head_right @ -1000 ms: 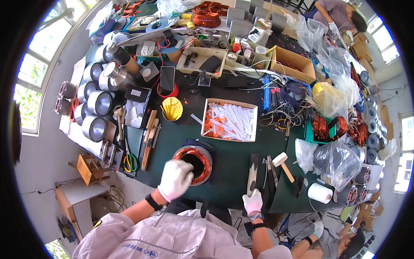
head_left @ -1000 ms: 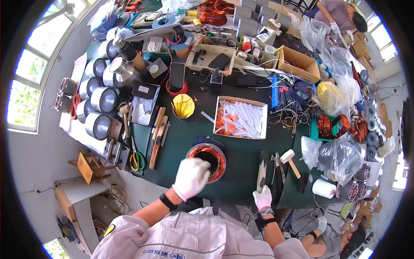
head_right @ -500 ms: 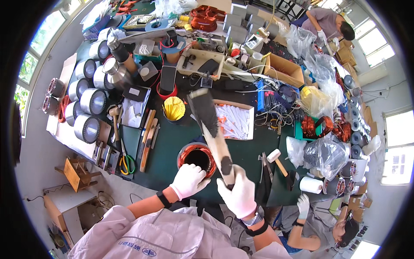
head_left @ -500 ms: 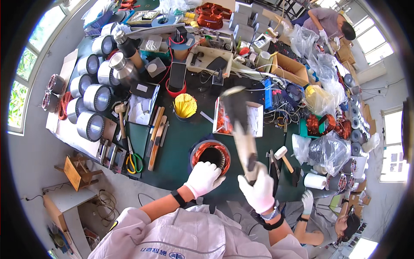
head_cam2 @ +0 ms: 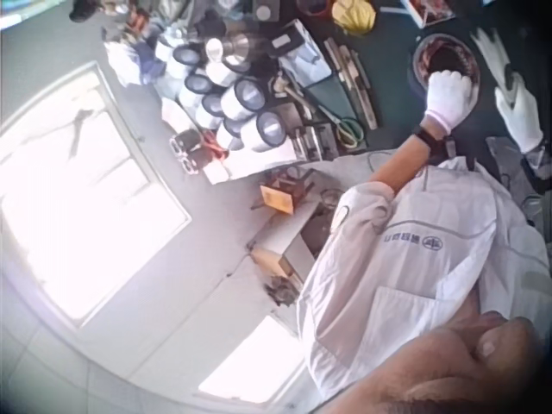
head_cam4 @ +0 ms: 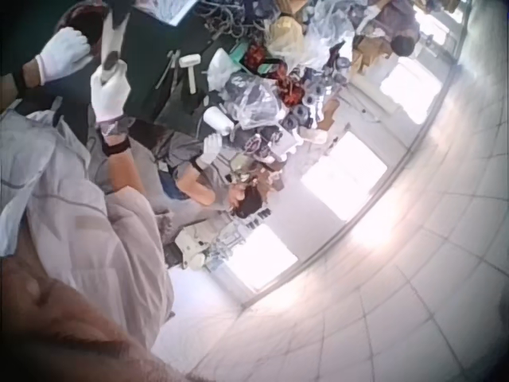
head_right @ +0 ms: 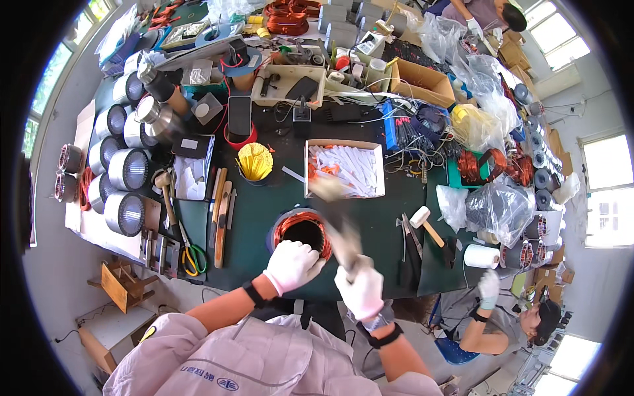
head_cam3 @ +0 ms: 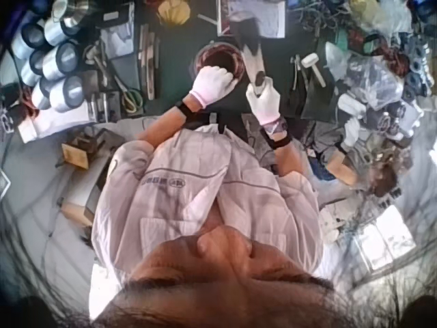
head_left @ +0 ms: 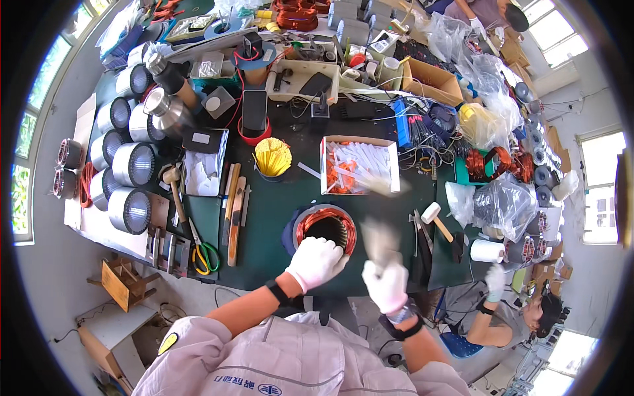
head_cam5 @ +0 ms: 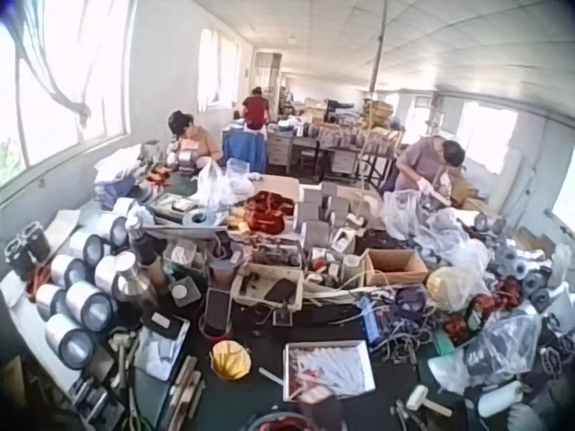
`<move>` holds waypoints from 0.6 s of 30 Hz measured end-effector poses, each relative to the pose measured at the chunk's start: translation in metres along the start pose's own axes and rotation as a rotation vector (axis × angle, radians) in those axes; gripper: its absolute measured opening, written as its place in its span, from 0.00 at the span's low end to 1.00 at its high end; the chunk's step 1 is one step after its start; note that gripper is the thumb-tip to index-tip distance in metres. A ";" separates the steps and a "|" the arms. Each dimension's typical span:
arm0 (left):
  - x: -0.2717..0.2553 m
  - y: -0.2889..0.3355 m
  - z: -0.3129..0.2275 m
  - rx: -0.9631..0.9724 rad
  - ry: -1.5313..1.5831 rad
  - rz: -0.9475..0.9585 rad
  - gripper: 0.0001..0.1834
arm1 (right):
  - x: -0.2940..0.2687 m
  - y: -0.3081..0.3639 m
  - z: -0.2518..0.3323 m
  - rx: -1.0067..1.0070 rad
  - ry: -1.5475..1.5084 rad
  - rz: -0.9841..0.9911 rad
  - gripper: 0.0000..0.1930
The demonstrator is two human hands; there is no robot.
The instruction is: Manually inserting insulation and aligning copper windings in a motor stator using hand tools.
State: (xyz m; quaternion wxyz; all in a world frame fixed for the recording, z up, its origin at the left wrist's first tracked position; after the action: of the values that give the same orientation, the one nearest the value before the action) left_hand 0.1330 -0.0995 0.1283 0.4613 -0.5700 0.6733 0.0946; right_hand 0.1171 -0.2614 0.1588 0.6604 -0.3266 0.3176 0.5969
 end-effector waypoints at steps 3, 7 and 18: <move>0.009 0.000 0.005 0.154 0.046 0.083 0.18 | 0.036 -0.003 -0.046 0.204 0.200 0.237 0.18; 0.000 -0.002 0.015 0.094 0.063 0.176 0.17 | -0.039 -0.042 0.054 -0.061 -0.028 -0.071 0.18; -0.002 -0.012 0.005 0.274 0.177 0.129 0.17 | -0.035 -0.039 0.025 -0.039 -0.119 -0.064 0.15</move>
State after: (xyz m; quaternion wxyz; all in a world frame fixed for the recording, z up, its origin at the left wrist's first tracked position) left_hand 0.1458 -0.0986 0.1322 0.4667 -0.4635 0.7530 -0.0194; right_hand 0.1538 -0.2645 0.2034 0.6904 -0.3133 0.2552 0.6000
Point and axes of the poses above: each hand's wrist, its own y-axis away from the middle knuckle, its own x-axis out of the palm, z = x × y, the point moved 10 cm from there along -y, towards the middle knuckle, and after that the axes turned 9 degrees about -z, right-handed, at the moved point
